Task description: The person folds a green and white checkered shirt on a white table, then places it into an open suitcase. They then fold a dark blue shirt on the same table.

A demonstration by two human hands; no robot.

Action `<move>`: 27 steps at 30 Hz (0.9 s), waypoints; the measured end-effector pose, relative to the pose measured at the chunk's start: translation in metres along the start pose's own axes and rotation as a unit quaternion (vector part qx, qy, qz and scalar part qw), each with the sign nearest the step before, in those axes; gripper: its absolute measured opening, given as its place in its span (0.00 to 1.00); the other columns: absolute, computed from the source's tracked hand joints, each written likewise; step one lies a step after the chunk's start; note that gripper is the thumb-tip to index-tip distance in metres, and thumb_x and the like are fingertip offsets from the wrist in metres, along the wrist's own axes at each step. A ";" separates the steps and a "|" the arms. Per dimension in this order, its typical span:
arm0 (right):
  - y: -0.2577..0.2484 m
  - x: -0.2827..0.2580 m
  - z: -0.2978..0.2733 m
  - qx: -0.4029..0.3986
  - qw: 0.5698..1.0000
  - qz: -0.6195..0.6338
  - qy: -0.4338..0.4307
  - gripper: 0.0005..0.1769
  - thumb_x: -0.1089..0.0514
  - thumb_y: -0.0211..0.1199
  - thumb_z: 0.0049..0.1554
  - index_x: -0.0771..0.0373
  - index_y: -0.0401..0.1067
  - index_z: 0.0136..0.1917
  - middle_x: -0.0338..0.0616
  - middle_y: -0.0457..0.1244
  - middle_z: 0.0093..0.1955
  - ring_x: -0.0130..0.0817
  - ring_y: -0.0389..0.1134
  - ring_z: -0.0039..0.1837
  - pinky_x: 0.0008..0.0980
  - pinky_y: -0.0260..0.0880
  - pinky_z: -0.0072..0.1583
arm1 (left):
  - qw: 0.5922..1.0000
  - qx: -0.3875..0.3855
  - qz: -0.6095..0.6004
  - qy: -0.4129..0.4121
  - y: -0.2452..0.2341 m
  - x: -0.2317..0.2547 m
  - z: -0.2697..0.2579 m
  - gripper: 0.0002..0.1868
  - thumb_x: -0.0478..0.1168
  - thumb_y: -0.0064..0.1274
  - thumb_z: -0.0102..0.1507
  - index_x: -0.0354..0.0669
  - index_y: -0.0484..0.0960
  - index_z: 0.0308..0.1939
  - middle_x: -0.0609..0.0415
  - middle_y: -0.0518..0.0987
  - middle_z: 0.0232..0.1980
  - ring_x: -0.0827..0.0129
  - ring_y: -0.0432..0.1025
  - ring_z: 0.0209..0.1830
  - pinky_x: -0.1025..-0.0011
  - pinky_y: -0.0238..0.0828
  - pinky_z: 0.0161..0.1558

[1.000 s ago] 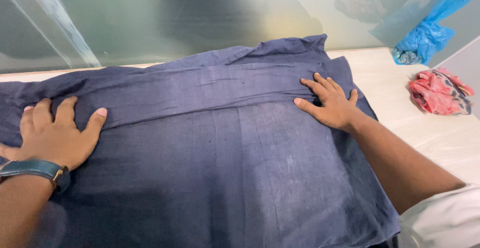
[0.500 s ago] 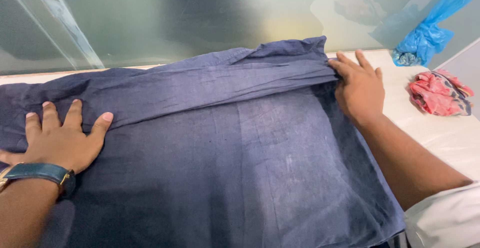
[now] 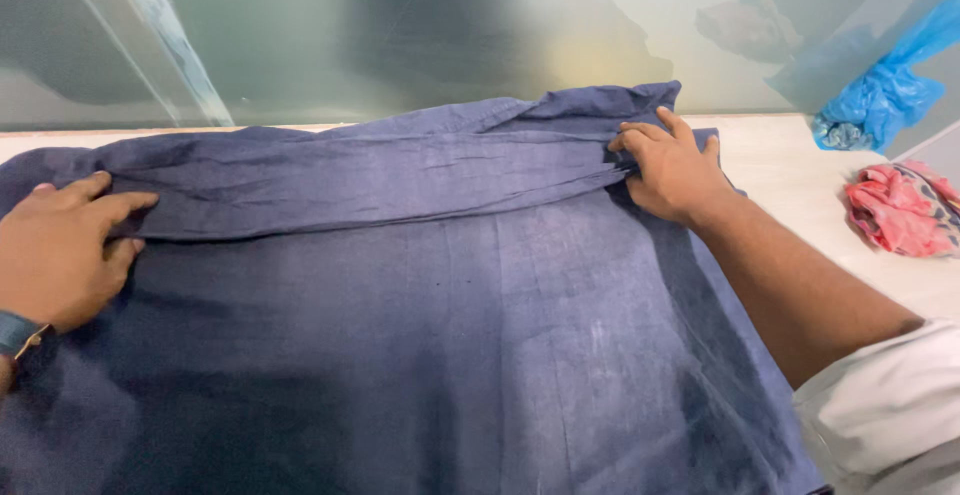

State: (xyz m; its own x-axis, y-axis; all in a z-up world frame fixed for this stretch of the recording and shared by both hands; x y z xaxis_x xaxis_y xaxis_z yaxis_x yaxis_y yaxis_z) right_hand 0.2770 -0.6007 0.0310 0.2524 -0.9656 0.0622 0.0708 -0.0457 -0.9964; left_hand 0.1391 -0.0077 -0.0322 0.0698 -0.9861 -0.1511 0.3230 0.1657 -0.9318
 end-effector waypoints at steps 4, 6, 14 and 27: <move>0.027 0.008 0.011 -0.162 0.979 0.114 0.040 0.34 0.61 0.66 0.47 0.47 0.64 0.67 0.38 0.48 0.80 0.50 0.41 0.82 0.70 0.47 0.73 | 0.995 0.026 -0.094 -0.024 0.003 -0.012 -0.012 0.19 0.43 0.52 0.63 0.51 0.86 0.57 0.43 0.75 0.72 0.51 0.71 0.69 0.59 0.66 0.69; 0.035 0.008 0.017 -0.219 0.928 0.298 0.047 0.36 0.63 0.65 0.45 0.54 0.63 0.67 0.55 0.59 0.71 0.56 0.58 0.75 0.55 0.60 0.73 | 0.989 0.069 -0.132 0.006 -0.003 -0.016 -0.016 0.16 0.39 0.49 0.61 0.45 0.85 0.51 0.39 0.75 0.69 0.51 0.70 0.70 0.60 0.65 0.70; -0.012 -0.012 0.065 0.036 0.977 0.132 -0.162 0.28 0.56 0.63 0.58 0.57 0.64 0.70 0.52 0.59 0.71 0.55 0.58 0.73 0.49 0.59 0.72 | 0.961 0.163 -0.222 -0.032 -0.029 -0.039 -0.002 0.25 0.24 0.54 0.56 0.30 0.78 0.59 0.30 0.74 0.66 0.40 0.69 0.64 0.54 0.66 0.64; 0.022 0.019 0.070 -0.033 0.997 0.055 0.032 0.42 0.52 0.68 0.54 0.51 0.50 0.76 0.48 0.54 0.72 0.59 0.40 0.79 0.63 0.48 0.69 | 0.987 0.012 -0.158 -0.005 0.036 -0.077 0.034 0.52 0.24 0.58 0.49 0.35 0.64 0.80 0.32 0.76 0.66 0.43 0.72 0.61 0.55 0.70 0.59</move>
State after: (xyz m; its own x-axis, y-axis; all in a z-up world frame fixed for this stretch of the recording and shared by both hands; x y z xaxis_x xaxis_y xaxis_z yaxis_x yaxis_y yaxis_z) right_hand 0.3507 -0.6018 0.0145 0.1938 -0.9798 -0.0499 -0.0179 0.0473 -0.9987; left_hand 0.1771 0.0751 -0.0429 -0.0290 -0.9883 0.1497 0.3532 -0.1502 -0.9234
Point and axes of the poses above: each hand's wrist, its own z-axis towards the middle knuckle, its own y-axis out of the palm, x = y × z, the point moved 9 cm from there along z, towards the middle knuckle
